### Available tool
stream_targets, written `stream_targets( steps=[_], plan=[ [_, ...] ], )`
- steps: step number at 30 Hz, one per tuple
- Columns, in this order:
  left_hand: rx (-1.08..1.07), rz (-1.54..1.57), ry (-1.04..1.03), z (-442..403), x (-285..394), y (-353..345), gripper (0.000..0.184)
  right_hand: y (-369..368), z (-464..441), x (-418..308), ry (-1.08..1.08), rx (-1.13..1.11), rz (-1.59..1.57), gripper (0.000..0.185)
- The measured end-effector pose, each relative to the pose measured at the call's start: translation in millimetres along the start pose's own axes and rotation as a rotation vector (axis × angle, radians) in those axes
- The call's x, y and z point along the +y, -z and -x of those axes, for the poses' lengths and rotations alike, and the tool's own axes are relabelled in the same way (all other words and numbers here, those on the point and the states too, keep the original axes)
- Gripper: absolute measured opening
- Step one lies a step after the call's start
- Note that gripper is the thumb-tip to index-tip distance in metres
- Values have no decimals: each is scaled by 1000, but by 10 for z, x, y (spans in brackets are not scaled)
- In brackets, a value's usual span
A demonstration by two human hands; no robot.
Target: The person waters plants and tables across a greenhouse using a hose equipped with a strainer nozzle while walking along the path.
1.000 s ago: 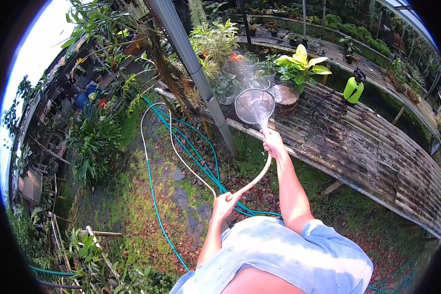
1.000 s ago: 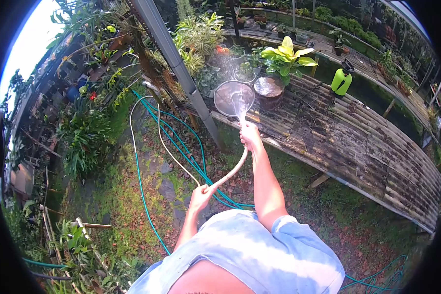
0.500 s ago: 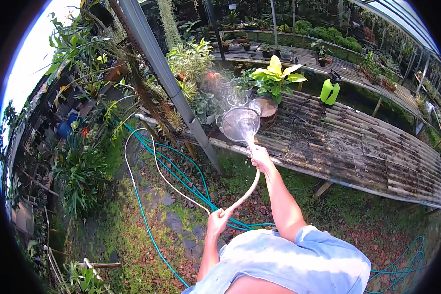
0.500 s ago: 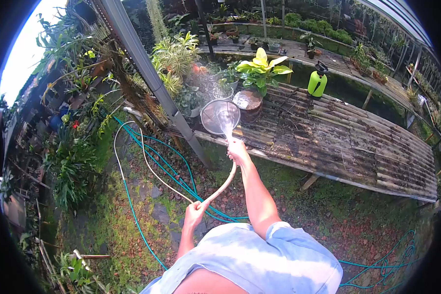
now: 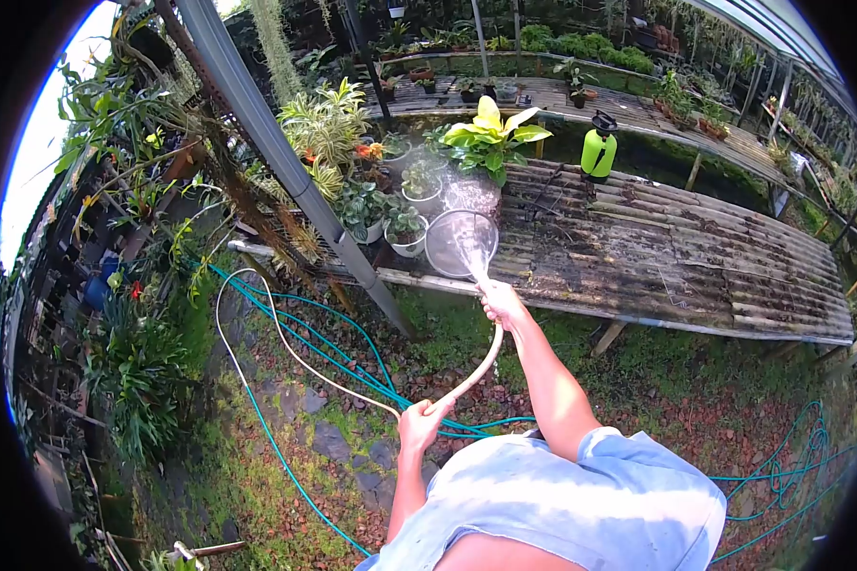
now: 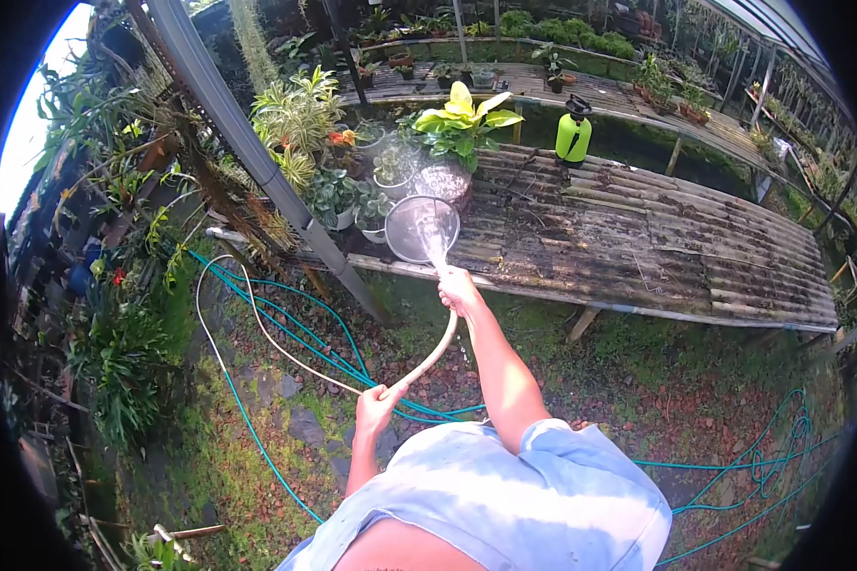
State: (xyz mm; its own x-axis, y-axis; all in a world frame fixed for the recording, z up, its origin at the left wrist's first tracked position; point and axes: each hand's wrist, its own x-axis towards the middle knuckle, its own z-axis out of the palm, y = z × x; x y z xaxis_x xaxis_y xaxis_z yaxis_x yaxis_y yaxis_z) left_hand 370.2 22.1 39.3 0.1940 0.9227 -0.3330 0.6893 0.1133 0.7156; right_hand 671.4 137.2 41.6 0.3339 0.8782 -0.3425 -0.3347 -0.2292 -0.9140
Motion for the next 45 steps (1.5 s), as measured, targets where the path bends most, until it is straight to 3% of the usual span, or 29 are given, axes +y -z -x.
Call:
stream_targets(
  steps=[4,6,17,18,24,34,45],
  plan=[
    [-51,6,-14,38,-9,8,57,77,74,75,-59,-18,0,25],
    [-60,-5,-36,30,-50,20,58,135,136,124,-93,28,-10,17],
    [-108,-17,-111,-1,-182,137,58,197,371,214,-13,114,-94,18],
    [-119,-5,-119,-3,-168,154,58,165,391,194,-7,112,-42,27],
    [-105,14,-120,23,-260,221,56,51,346,216,-87,76,-40,19],
    [17,42,-137,29,-86,310,59,-137,186,-23,145,118,-132,18],
    [12,12,-112,-42,84,257,63,-99,168,-275,254,210,-109,18]
  ],
)
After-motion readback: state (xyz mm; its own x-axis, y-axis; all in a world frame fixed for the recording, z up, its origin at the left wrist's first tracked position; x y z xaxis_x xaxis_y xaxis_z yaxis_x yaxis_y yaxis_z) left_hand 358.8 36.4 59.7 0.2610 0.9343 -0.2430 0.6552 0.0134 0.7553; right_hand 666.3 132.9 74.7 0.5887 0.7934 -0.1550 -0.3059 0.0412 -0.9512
